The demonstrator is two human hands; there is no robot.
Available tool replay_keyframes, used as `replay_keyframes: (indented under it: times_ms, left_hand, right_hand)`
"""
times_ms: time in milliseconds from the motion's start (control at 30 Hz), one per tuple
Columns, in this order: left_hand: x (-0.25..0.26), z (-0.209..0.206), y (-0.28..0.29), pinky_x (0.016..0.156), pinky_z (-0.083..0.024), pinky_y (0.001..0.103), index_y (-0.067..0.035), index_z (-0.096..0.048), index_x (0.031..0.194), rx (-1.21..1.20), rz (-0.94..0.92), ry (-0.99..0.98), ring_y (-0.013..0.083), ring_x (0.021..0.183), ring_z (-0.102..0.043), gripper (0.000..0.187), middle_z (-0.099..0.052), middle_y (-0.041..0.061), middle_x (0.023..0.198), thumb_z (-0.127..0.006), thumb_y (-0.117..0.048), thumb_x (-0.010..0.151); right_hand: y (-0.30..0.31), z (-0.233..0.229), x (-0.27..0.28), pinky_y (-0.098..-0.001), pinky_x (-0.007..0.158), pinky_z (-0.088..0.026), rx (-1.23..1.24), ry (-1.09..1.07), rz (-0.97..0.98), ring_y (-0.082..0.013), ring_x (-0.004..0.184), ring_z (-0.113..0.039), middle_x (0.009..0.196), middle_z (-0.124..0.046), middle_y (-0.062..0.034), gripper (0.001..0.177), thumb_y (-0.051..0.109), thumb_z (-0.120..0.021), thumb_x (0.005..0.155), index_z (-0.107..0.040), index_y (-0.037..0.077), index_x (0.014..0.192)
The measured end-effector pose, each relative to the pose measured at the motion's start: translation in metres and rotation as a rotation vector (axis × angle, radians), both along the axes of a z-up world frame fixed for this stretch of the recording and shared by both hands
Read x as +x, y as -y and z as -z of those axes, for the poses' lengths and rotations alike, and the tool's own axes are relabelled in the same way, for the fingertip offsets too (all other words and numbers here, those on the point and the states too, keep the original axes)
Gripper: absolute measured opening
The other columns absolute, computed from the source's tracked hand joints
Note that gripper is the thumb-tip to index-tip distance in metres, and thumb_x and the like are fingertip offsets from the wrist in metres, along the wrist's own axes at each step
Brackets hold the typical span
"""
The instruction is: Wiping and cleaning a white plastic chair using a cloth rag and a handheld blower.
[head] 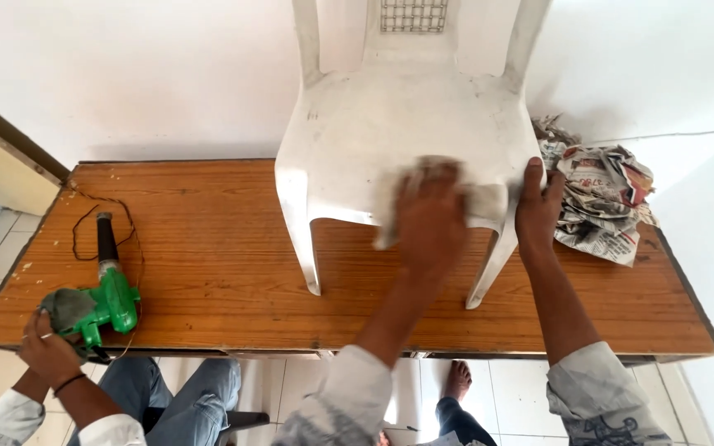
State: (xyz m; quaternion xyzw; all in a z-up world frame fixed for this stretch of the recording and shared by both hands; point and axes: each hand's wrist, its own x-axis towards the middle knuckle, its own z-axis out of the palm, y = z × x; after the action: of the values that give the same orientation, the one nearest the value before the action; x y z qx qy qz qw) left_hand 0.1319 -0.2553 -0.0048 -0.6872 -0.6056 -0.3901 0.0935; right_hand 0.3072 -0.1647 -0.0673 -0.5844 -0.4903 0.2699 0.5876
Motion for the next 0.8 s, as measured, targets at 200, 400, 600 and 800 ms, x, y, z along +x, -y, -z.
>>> replay_keyframes:
  times_ms: [200, 400, 600, 800]
  left_hand:
    - [0.062, 0.001, -0.012, 0.129, -0.027, 0.048, -0.011, -0.057, 0.147, -0.019, 0.186, -0.095, 0.0256, 0.150, -0.048, 0.047, -0.054, 0.006, 0.160, -0.044, -0.030, 0.106]
    - [0.002, -0.027, -0.038, 0.122, -0.022, 0.051, -0.014, -0.042, 0.154, -0.386, 0.210, -0.149, 0.0279, 0.148, -0.037, 0.063, -0.043, 0.009, 0.158, -0.038, -0.051, 0.103]
    - [-0.109, -0.028, -0.064, 0.123, -0.017, 0.052, -0.013, -0.034, 0.158, -0.510, -0.112, -0.286, 0.0301, 0.151, -0.031, 0.066, -0.036, 0.010, 0.163, -0.028, -0.054, 0.107]
    - [-0.068, -0.034, -0.037, 0.123, -0.014, 0.055, -0.012, -0.032, 0.159, -0.493, 0.026, -0.293, 0.0327, 0.154, -0.027, 0.067, -0.032, 0.012, 0.164, -0.025, -0.053, 0.106]
  right_hand:
    - [-0.021, 0.019, 0.019, -0.0332, 0.065, -0.053, 0.123, -0.161, -0.140, -0.0158, 0.086, -0.061, 0.098, -0.057, -0.0085, 0.057, 0.060, -0.055, 0.102, -0.046, 0.004, 0.114]
    - [-0.005, -0.004, 0.013, -0.0324, 0.063, -0.047, 0.028, -0.132, -0.118, -0.0163, 0.077, -0.057, 0.088, -0.057, -0.0089, 0.056, 0.058, -0.053, 0.104, -0.052, 0.003, 0.112]
    - [-0.027, -0.006, 0.029, -0.0399, 0.083, -0.048, 0.013, 0.075, -0.030, -0.0236, 0.092, -0.057, 0.098, -0.060, -0.0131, 0.065, 0.060, -0.047, 0.107, -0.056, -0.003, 0.121]
    - [-0.027, -0.024, 0.027, -0.0444, 0.109, -0.038, -0.089, 0.040, -0.040, -0.0380, 0.133, -0.051, 0.146, -0.048, -0.0271, 0.063, 0.052, -0.046, 0.108, -0.043, 0.001, 0.145]
